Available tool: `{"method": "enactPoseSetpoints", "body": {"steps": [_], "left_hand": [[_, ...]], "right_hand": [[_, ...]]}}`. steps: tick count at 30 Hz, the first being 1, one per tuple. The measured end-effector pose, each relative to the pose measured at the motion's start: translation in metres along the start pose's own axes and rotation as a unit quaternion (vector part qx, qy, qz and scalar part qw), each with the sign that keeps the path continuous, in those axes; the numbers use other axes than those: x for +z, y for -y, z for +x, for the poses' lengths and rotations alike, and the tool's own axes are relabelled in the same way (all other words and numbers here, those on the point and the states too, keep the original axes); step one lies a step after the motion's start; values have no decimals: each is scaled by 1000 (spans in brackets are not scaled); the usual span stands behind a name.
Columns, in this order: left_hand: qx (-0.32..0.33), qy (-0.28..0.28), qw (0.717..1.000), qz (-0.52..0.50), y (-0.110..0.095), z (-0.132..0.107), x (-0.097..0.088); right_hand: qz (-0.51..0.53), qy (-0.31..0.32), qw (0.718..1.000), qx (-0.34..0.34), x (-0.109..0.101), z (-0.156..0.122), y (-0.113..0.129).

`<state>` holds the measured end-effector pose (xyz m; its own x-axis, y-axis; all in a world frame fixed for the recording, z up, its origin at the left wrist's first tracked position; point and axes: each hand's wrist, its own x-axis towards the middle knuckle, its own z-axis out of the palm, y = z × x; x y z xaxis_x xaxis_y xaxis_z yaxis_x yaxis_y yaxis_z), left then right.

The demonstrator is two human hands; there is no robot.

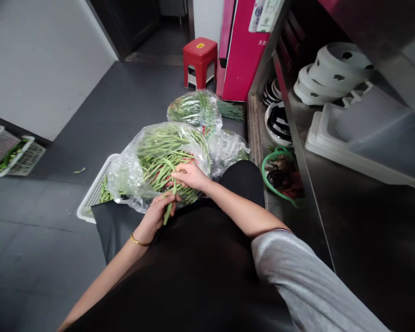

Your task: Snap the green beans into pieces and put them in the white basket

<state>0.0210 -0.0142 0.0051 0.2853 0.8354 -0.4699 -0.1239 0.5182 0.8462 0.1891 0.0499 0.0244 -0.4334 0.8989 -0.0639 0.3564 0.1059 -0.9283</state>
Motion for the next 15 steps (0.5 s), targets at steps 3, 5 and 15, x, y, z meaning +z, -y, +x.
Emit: {"method": "enactPoseSetpoints", "body": {"steps": [3, 5, 15], "left_hand": [[13, -62, 997, -50, 3, 4, -4], [0, -82, 992, -100, 2, 6, -8], [72, -87, 993, -38, -4, 6, -3]], "right_hand": [[-62, -3, 987, -151, 18, -18, 19], [-51, 22, 983, -176, 26, -30, 23], [185, 102, 967, 141, 54, -22, -17]]}}
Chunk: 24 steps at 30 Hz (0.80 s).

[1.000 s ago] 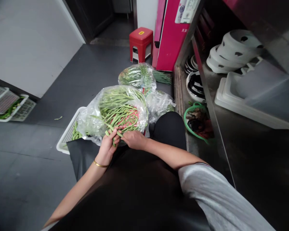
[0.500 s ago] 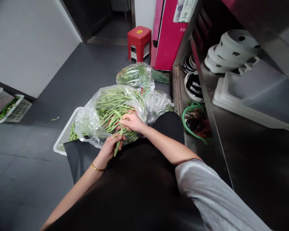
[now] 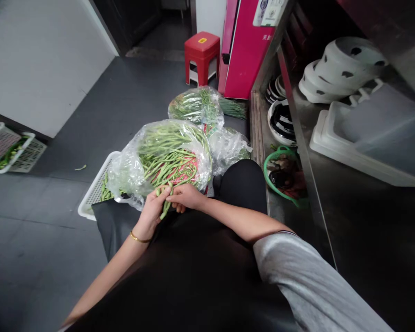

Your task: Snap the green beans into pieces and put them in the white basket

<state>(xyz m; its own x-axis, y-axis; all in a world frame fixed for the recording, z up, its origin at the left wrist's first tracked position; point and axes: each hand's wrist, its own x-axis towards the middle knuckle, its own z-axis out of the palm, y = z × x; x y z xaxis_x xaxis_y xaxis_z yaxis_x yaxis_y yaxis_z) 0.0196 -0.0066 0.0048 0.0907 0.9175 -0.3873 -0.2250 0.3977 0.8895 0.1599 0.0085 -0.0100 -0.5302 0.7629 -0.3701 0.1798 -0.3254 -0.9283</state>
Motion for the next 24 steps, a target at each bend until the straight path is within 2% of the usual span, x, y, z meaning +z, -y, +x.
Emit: {"method": "enactPoseSetpoints", "body": {"steps": [2, 4, 7, 10, 12, 14, 16, 18, 20, 21, 22, 23, 24], "left_hand": [[4, 4, 1000, 13, 1, -2, 0], [9, 11, 999, 46, 0, -5, -2], [29, 52, 990, 124, -7, -7, -6], [69, 97, 965, 232, -12, -9, -8], [95, 119, 941, 302, -13, -11, -9], [115, 140, 919, 350, -14, -16, -8], [130, 151, 913, 356, -15, -21, -7], [133, 126, 933, 311, -15, -23, -7], [107, 75, 972, 196, -13, -19, -9], [80, 54, 989, 112, -12, -15, -12], [46, 39, 998, 21, -10, -10, -15], [7, 31, 997, -64, -9, -5, -18], [-33, 29, 990, -133, -7, -1, -22]], "right_hand": [[-122, -11, 991, -46, -2, -4, 4], [-256, -26, 961, -103, -11, -10, 14], [-348, -54, 923, -159, -30, -18, 35], [-411, 7, 895, -175, -42, -20, 49], [-436, 62, 882, -168, -42, -19, 48], [-377, 116, 908, -144, -37, -18, 39], [-215, 150, 959, -105, -28, -19, 24], [-14, 127, 989, -78, -19, -20, 11], [106, 56, 990, -80, -17, -16, 5], [107, 19, 990, -85, -20, -12, 6], [63, -18, 994, -88, -26, -7, 8], [-22, -60, 994, -86, -34, 0, 11], [-138, -99, 982, -80, -45, 9, 15]]}}
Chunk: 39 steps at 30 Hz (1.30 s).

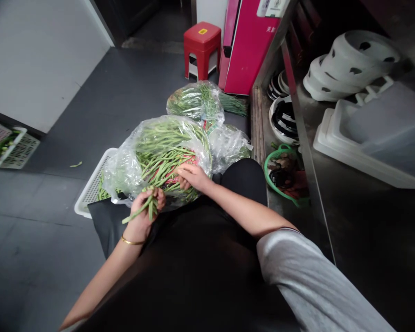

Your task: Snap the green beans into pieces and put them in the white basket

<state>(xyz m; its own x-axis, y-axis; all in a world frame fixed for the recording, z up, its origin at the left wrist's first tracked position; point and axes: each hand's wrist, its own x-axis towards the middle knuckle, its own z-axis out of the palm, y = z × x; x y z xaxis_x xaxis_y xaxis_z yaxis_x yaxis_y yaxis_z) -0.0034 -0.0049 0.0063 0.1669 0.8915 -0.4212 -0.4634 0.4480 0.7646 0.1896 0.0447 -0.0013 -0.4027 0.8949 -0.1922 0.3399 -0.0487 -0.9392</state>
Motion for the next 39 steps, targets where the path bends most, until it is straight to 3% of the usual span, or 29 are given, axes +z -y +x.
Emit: {"method": "enactPoseSetpoints", "body": {"steps": [1, 2, 4, 6, 8, 12, 15, 18, 21, 24, 28, 31, 34, 37, 39], "left_hand": [[-35, -1, 998, -47, 0, 3, -4], [-64, -2, 996, -69, 1, 5, -6], [-100, 6, 992, -71, 2, 7, -9], [-106, 27, 992, -58, 5, 5, -9], [-112, 40, 992, -42, 9, 4, -7], [-141, 26, 990, 2, 15, 7, -4], [-142, 8, 990, -16, 17, 14, 2], [-149, 3, 986, -75, 20, 19, 11], [-164, 2, 983, -77, 24, 18, 18], [-114, -23, 992, -51, 24, 12, 23], [-30, -30, 999, -3, 20, 4, 27], [36, -37, 999, -5, 18, 2, 25], [66, -39, 997, -30, 15, 0, 18], [50, -44, 997, -41, 12, -1, 13], [45, -50, 997, -47, 11, -1, 12]], "right_hand": [[-142, -18, 990, -1, -9, 11, -2], [-281, -16, 960, 5, -17, 22, -5], [-495, 41, 868, 18, -28, 41, -13], [-587, 114, 801, 25, -33, 57, -20], [-606, 147, 782, 5, -38, 68, -22], [-573, 124, 805, -94, -60, 73, 3], [-484, 130, 853, -143, -67, 49, 31], [-352, 168, 897, -208, -44, 7, 38], [-250, 109, 932, -237, -11, -29, 20], [-205, 62, 954, -208, 6, -46, 0], [-196, 134, 961, -144, 0, -45, -3], [-105, 139, 985, -16, -7, -35, 3], [21, 156, 984, 80, -5, -25, 6], [132, 206, 969, 46, 3, -22, 5], [143, 182, 973, 22, 7, -21, 4]]}}
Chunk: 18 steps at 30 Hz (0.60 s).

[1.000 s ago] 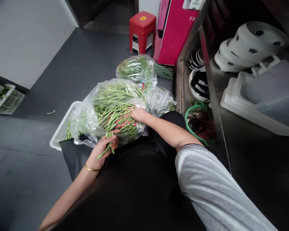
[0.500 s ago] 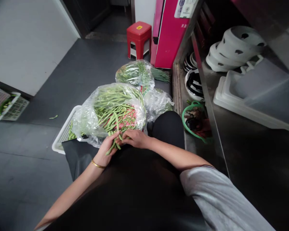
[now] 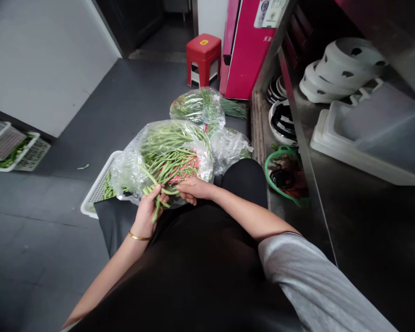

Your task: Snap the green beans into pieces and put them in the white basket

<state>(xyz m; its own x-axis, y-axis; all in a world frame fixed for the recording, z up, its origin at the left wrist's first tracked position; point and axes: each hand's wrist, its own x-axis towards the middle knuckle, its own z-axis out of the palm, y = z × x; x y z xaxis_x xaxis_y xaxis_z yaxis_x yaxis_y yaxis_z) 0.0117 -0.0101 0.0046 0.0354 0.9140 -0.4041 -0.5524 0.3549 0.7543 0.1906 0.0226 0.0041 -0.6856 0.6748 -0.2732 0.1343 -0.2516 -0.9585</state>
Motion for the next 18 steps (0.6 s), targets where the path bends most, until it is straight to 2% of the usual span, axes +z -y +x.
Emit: {"method": "enactPoseSetpoints", "body": {"steps": [2, 4, 6, 7, 9, 11, 13, 15, 18], "left_hand": [[16, -6, 1000, -3, -1, 0, 2], [51, -11, 999, 9, -3, -2, 5], [64, -4, 997, 36, -4, -4, 7], [55, 7, 997, 54, -4, -5, 7], [18, 34, 995, 95, -4, -7, 6], [-15, 54, 987, 148, -3, -7, 5], [-24, 51, 979, 194, -1, -7, 4], [-17, 32, 975, 219, 1, -6, 5], [-48, 12, 974, 221, -1, -7, 7]], "right_hand": [[-48, -106, 993, 4, -1, 4, -4], [-115, -237, 964, 24, -8, 10, -9], [-183, -303, 935, 20, -18, 16, -11], [-213, -301, 930, 2, -23, 20, -11], [-234, -244, 940, -36, -28, 25, -5], [-213, -156, 963, -46, -24, 28, 3], [-212, -106, 971, -31, -14, 29, 12], [-276, -133, 952, -28, -3, 29, 16], [-418, -208, 884, -38, 0, 27, 12]]}}
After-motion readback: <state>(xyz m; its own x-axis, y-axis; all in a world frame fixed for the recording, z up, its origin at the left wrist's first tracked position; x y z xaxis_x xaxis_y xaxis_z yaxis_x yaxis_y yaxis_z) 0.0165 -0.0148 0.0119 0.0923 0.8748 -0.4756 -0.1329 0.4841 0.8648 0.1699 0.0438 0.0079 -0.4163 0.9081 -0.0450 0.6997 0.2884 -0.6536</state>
